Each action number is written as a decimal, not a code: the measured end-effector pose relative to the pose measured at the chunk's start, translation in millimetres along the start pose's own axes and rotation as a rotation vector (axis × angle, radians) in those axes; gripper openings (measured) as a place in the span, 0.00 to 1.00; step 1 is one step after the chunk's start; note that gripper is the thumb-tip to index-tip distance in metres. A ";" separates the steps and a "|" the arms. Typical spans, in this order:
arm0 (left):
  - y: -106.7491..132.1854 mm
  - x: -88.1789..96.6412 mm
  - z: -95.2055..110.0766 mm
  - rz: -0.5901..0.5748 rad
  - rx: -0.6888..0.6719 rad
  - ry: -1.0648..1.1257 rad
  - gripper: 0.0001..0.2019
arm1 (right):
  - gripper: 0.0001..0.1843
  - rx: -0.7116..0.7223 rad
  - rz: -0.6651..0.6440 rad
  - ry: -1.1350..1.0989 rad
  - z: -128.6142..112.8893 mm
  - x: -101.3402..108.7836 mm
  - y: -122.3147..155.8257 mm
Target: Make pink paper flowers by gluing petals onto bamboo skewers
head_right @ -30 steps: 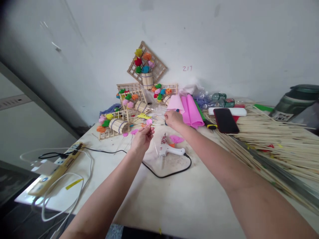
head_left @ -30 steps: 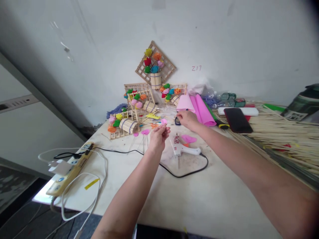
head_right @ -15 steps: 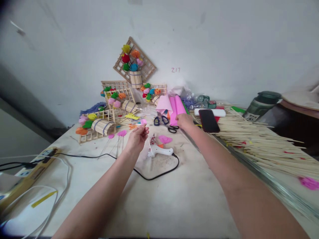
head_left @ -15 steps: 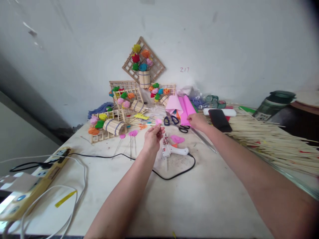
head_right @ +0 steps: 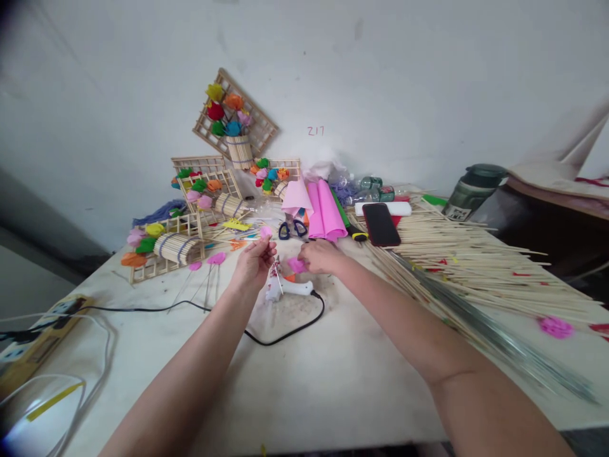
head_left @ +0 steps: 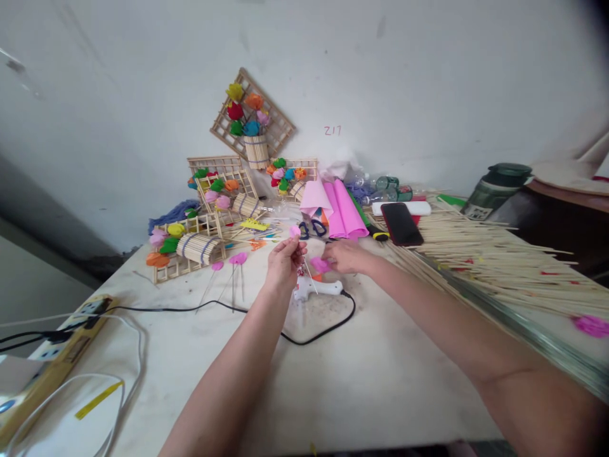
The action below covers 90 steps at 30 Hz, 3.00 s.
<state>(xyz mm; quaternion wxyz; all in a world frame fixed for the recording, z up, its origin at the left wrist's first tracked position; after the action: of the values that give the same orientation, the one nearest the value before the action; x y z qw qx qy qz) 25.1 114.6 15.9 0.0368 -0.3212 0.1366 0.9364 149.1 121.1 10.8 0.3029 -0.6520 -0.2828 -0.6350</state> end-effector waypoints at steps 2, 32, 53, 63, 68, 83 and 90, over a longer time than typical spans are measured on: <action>0.0 -0.7 -2.3 -0.010 0.001 -0.013 0.10 | 0.12 0.011 0.011 0.047 -1.3 0.4 0.3; 17.0 -5.1 -10.0 -0.002 -0.032 -0.176 0.13 | 0.17 -0.142 0.372 0.115 -6.4 14.4 28.2; 15.2 -17.1 -20.2 -0.065 -0.002 -0.202 0.12 | 0.17 -0.780 -0.111 -0.084 98.2 -7.0 84.4; 17.3 -17.3 -20.3 -0.065 0.011 -0.212 0.12 | 0.15 -0.777 -0.113 -0.109 99.2 1.5 90.2; 15.4 -19.8 -22.5 -0.087 0.018 -0.211 0.13 | 0.11 -0.698 -0.077 -0.195 91.2 10.1 91.0; 23.0 -39.7 -24.4 -0.143 0.035 -0.220 0.11 | 0.04 -0.445 0.313 -1.003 51.7 41.6 92.2; 29.3 -45.5 -17.0 -0.214 -0.026 -0.195 0.09 | 0.11 -0.237 0.522 -1.396 1.3 34.7 54.2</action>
<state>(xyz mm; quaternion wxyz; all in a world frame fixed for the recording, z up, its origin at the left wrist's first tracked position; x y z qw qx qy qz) 66.6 82.6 37.7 0.1456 -0.2419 0.0852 0.9555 192.0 85.9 43.5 0.1216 -0.9769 -0.1753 -0.0082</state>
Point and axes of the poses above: each hand's wrist, its own y-axis away from the middle knuckle, its own x-axis out of the back of the hand, z = x × y, the point moved 8 cm from there along -y, towards the middle knuckle, and after that the axes turned 12 degrees about x, right-handed, at the moved point
